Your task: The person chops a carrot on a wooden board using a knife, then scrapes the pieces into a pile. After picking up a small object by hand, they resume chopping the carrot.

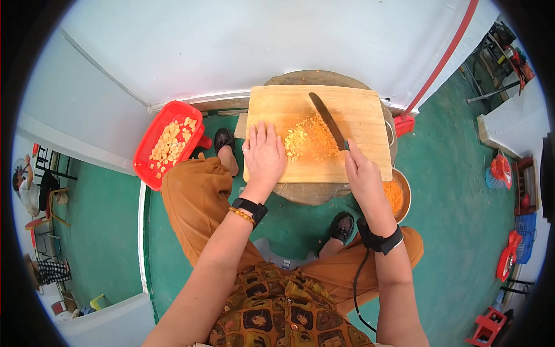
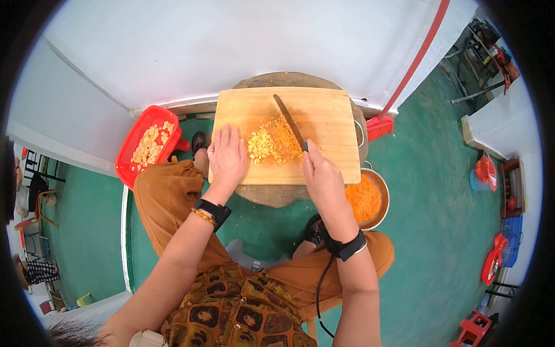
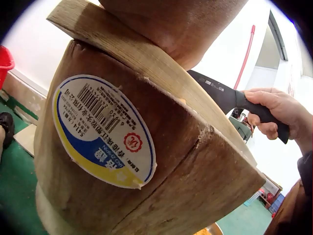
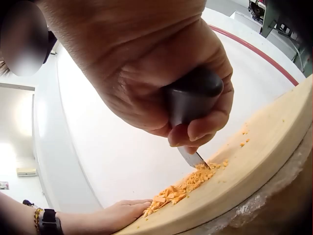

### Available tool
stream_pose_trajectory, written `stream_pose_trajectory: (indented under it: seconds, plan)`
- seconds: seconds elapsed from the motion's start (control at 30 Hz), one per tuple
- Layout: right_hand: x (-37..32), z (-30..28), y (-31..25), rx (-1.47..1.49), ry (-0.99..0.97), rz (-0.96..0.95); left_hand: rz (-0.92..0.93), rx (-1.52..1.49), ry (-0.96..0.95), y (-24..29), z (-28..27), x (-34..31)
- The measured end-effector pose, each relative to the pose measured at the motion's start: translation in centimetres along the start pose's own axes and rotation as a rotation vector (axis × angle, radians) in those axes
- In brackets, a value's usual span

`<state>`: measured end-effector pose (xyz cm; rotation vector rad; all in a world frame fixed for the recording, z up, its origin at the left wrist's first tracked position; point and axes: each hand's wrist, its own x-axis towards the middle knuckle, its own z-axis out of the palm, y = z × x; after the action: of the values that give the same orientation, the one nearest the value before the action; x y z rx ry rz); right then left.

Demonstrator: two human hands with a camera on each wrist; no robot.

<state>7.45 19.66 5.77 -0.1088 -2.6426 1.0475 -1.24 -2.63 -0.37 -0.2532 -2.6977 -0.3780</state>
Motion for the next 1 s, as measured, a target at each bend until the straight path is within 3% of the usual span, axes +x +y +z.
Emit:
stream_pose_trajectory:
  seconds: [0.13,0.23,0.33,0.63,1.0]
  plan:
    - [-0.1,0.3,0.3,0.023,0.018,-0.056,0.013,0.003,0.004,-0.1,0.1,-0.1]
    - [0.1,-0.1,-0.1,-0.016,-0.063,0.037,0.016,0.006,0.018,0.0,0.3,0.0]
    - [-0.1,0.0,-0.4,0.001,0.026,-0.035,0.015,0.007,0.013,0.0,0.1,0.0]
    - [-0.1,0.4,-0.2,-0.022,0.052,-0.070,0.025,0.010,0.021,-0.2,0.2,-0.1]
    - [-0.2,1.0,-0.1,-0.036,0.001,-0.074,0.018,0.024,0.012,0.0,0.1,-0.1]
